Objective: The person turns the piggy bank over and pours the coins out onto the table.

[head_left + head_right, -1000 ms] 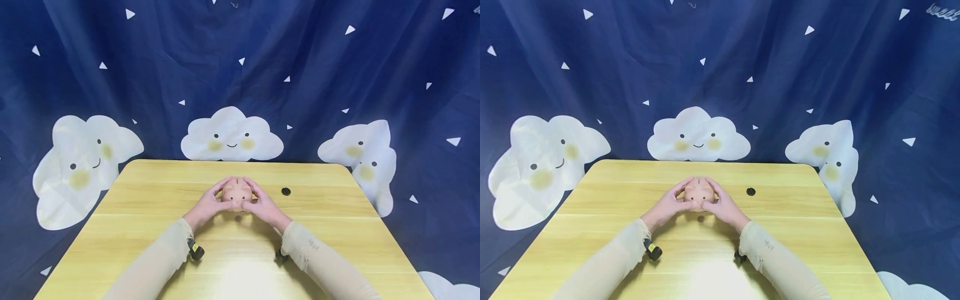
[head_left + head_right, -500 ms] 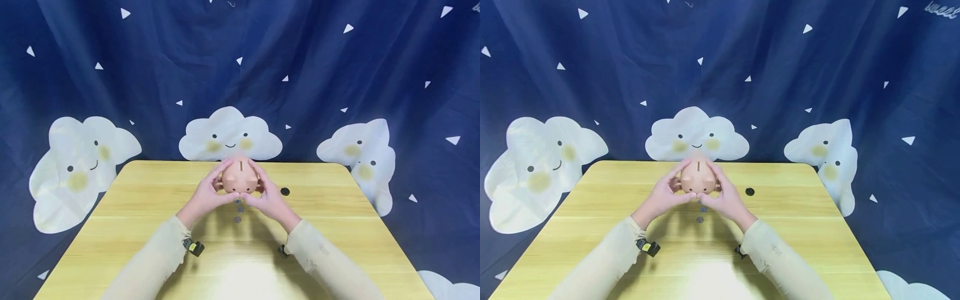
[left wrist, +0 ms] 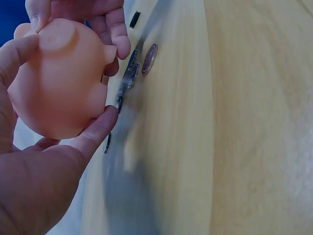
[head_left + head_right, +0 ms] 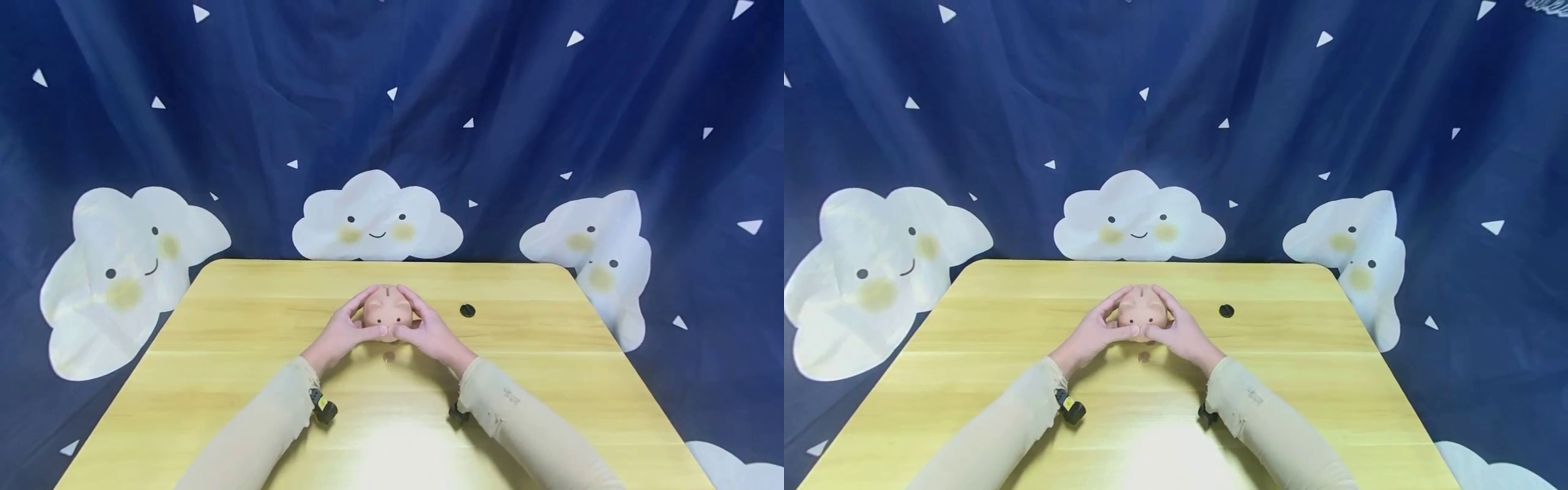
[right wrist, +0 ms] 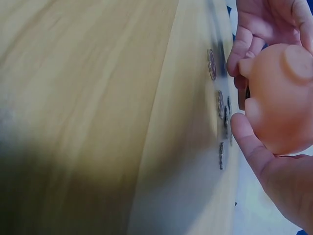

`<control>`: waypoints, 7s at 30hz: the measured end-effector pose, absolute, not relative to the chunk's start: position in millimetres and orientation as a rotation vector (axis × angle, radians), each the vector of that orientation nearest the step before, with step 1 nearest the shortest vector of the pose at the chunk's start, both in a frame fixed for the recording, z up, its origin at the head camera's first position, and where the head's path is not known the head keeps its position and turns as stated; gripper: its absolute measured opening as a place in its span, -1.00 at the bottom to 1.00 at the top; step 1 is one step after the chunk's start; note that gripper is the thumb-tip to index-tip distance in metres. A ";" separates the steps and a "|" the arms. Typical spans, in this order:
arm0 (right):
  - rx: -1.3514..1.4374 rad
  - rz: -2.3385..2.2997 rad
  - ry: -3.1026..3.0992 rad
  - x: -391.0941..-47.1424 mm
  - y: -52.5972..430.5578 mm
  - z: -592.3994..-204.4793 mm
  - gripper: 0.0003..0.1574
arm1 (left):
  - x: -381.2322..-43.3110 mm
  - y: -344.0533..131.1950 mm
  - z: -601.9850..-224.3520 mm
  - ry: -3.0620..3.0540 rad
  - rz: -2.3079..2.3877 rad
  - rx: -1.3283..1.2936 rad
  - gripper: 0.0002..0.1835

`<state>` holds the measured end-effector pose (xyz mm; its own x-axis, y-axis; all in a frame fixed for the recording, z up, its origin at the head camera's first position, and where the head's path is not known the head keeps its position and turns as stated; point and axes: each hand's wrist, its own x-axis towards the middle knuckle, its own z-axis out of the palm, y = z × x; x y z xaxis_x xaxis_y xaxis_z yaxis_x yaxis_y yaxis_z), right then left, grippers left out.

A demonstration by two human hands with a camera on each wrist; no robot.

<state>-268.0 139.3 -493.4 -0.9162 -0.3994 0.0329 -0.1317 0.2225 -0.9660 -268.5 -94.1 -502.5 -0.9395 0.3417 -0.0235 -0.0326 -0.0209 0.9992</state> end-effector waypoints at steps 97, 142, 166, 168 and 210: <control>-0.292 -1.798 2.197 -280.6 130.4 -483.1 0.09 | -286.6 -96.5 -492.5 1.969 1.991 0.243 -0.01; -0.541 -1.845 2.302 -264.0 139.3 -441.4 0.17 | -267.8 -99.2 -437.3 2.112 1.970 0.489 0.01; -0.416 -1.775 2.223 -274.9 140.6 -471.0 0.16 | -268.7 -95.4 -465.0 2.067 1.947 0.337 0.00; -0.503 -1.824 2.258 -274.6 140.5 -455.5 0.17 | -267.8 -95.6 -445.0 2.141 1.952 0.418 0.01; -0.418 -1.792 2.110 -275.7 141.8 -459.1 0.22 | -269.6 -105.1 -452.2 1.972 1.922 0.358 0.01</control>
<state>-275.7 141.8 -459.1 -0.8986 -0.4336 -0.0671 -0.0039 0.1609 -0.9870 -269.6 -105.1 -452.2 -0.9021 0.4239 -0.0808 -0.0699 0.0413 0.9967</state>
